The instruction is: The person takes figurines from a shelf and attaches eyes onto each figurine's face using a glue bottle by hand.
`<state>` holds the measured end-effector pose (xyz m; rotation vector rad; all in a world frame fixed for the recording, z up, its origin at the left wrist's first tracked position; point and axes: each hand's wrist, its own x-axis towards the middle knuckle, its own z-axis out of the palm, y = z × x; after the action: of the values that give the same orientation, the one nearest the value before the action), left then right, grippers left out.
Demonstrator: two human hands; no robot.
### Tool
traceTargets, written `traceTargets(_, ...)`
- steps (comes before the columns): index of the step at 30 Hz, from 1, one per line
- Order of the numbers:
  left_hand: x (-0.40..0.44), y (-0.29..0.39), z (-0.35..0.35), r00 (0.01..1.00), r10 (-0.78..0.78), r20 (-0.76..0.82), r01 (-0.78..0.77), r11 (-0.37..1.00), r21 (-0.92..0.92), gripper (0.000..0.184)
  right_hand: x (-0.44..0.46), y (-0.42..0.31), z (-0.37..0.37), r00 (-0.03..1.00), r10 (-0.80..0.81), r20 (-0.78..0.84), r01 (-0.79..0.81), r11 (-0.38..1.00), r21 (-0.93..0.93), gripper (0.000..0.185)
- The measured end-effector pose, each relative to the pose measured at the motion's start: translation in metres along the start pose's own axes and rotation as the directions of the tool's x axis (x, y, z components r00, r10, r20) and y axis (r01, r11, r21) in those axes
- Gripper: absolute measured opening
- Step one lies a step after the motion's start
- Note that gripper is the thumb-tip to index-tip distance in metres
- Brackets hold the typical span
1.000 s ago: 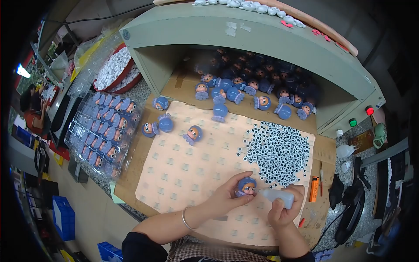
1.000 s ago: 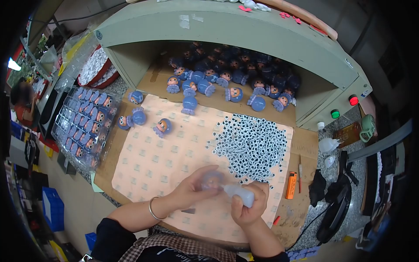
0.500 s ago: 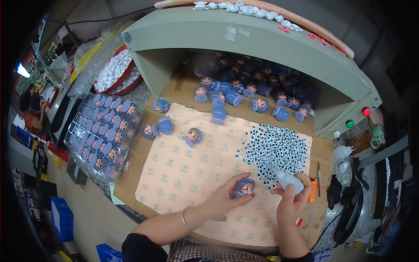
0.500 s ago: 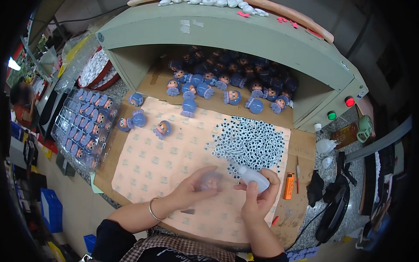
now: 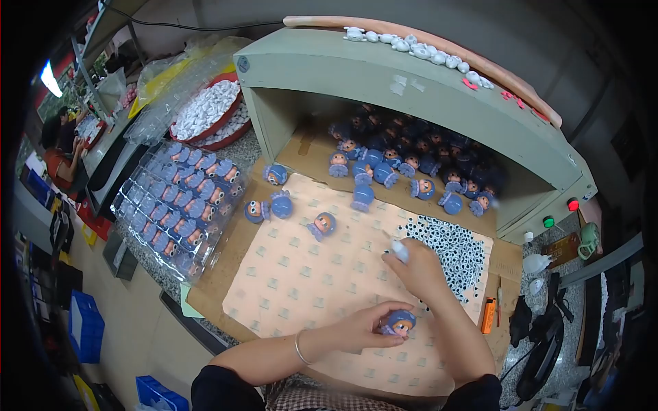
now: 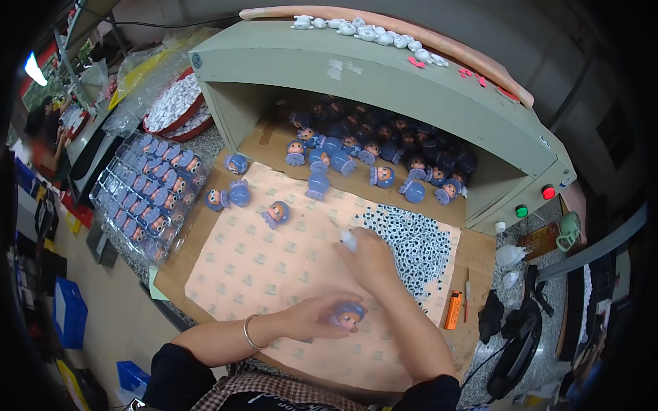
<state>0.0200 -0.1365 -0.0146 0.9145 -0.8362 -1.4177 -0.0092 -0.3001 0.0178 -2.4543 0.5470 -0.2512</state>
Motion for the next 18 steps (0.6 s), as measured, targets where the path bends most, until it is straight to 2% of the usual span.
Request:
traceTargets(2, -0.002, 0.002, 0.000, 0.995, -0.036, 0.093, 0.043, 0.997, -0.067, 0.056, 0.010, -0.005, 0.012, 0.996, -0.082, 0.034, 0.087, 0.969, -0.230, 0.020)
traceTargets(5, -0.003, 0.000, -0.001, 0.987, -0.057, 0.150, 0.067, 0.996, -0.063, 0.056, 0.022, -0.004, 0.022, 0.996, 0.022, 0.082, 0.007, 0.941, -0.338, 0.019)
traceTargets(11, -0.003, 0.000, -0.001, 0.988, -0.046, 0.150, 0.058, 0.995, -0.078, 0.056, 0.014, 0.003, 0.021, 0.993, -0.110, 0.044, 0.118, 0.960, -0.252, 0.019)
traceTargets(14, -0.001, -0.004, 0.000, 0.985, -0.017, 0.172, 0.032, 0.996, -0.087, 0.056, 0.012, -0.001, 0.026, 0.989, -0.136, 0.052, 0.146, 0.931, -0.335, 0.012)
traceTargets(17, -0.003, -0.006, 0.000, 0.988, -0.037, 0.152, 0.056, 0.991, -0.125, 0.056, 0.012, -0.001, 0.036, 0.997, -0.075, 0.006, 0.071, 0.912, -0.404, 0.021)
traceTargets(18, -0.003, -0.008, 0.000, 0.989, -0.022, 0.146, 0.039, 0.993, -0.115, 0.056, 0.012, 0.001, 0.033, 0.991, -0.124, -0.043, 0.100, 0.923, -0.371, 0.020)
